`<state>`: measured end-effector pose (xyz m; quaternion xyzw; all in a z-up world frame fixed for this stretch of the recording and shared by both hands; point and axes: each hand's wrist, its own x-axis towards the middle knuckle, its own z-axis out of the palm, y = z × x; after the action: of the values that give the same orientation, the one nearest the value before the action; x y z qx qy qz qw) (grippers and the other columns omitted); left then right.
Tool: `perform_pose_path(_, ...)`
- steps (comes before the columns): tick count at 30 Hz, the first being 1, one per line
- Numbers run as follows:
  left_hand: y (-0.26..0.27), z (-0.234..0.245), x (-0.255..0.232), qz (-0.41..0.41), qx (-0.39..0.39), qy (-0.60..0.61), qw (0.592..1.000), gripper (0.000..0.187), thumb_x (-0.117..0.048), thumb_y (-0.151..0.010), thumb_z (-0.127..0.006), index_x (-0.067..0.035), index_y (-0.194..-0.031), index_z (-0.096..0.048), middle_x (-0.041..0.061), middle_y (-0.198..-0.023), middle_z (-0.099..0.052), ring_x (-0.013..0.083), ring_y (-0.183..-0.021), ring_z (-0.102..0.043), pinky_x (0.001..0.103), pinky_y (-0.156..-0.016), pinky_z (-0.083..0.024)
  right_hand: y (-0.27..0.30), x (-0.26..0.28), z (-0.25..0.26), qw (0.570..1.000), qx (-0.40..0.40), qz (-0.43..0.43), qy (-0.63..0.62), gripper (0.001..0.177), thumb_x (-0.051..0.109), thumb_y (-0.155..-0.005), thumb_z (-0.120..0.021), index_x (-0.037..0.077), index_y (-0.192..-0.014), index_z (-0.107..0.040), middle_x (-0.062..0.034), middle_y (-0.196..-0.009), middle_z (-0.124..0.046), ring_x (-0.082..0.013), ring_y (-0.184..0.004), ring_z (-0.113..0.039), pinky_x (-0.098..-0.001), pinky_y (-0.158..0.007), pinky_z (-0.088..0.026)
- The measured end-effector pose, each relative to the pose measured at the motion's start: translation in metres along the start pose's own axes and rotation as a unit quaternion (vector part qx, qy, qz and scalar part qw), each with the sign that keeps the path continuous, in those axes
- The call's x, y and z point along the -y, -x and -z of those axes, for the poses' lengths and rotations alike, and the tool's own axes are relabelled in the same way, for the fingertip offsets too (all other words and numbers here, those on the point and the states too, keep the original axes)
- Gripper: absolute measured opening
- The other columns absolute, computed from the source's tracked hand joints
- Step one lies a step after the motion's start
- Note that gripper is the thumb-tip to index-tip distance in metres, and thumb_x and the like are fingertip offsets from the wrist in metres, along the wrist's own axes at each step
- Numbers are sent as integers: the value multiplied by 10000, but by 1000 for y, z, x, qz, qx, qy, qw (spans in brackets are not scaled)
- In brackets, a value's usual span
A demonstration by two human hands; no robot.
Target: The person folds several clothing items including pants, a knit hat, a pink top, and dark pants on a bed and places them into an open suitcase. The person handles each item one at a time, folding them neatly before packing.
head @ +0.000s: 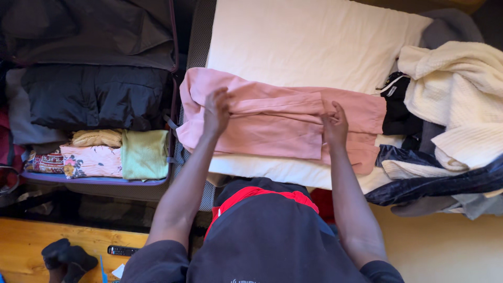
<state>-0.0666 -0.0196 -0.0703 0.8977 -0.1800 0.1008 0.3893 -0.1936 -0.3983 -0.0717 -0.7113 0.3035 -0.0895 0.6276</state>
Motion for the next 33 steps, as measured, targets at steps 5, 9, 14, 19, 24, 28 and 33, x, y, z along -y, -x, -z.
perform_pose_path(5,2,12,-42,64,44,4,997,463,-80,-737,-856,-118,-1165,-684,103,-1388,-585,352,-1308,-498,463,-1089,-446,-13,-4,-10,968,12,54,246,734,136,-800,-902,100,-1455,-573,-30,-922,-598,-105,-763,-574,-263,-692,-528)
perform_pose_path(9,-8,8,-42,86,83,-8,993,817,-232,-643,-955,-107,-1366,-597,120,-1517,-467,372,-1381,-407,490,-1150,-369,-31,10,-13,980,61,2,190,617,129,-845,-863,55,-1406,-615,-27,-863,-644,-76,-745,-566,-251,-673,-524)
perform_pose_path(14,-9,-5,-29,104,147,-33,983,1033,-326,-600,-995,-134,-1479,-488,123,-1635,-324,371,-1494,-266,526,-1230,-223,-38,41,2,975,123,1,184,254,37,-888,-793,6,-1140,-772,-65,-888,-743,-108,-783,-664,-259,-691,-551)
perform_pose_path(19,-7,0,-31,119,199,-41,972,1119,-324,-581,-974,-202,-1550,-429,117,-1682,-245,355,-1549,-176,541,-1248,-153,-15,52,33,974,68,204,70,211,-92,-917,-731,-14,-1111,-763,-126,-1137,-756,-178,-1177,-690,-283,-891,-578)
perform_pose_path(24,-5,4,-45,101,232,-69,965,1077,-392,-606,-960,-196,-1528,-441,112,-1686,-210,338,-1551,-151,592,-1225,-98,3,19,32,967,6,195,166,228,-45,-939,-684,2,-1146,-766,-177,-1290,-713,-247,-1202,-695,-320,-952,-572)
perform_pose_path(28,3,6,-56,82,210,-69,972,775,-443,-751,-887,-206,-1411,-557,94,-1648,-290,325,-1536,-204,618,-1218,-101,12,13,27,975,-83,134,155,444,20,-940,-588,40,-1382,-622,-165,-1372,-673,-248,-1214,-689,-329,-929,-571)
perform_pose_path(33,28,-1,-71,66,179,-50,980,584,-285,-841,-797,-169,-1380,-605,77,-1592,-421,301,-1486,-332,625,-1221,-143,30,18,13,930,39,205,304,451,121,-925,-748,39,-1352,-624,-193,-1363,-638,-324,-1278,-596,-431,-1050,-498)
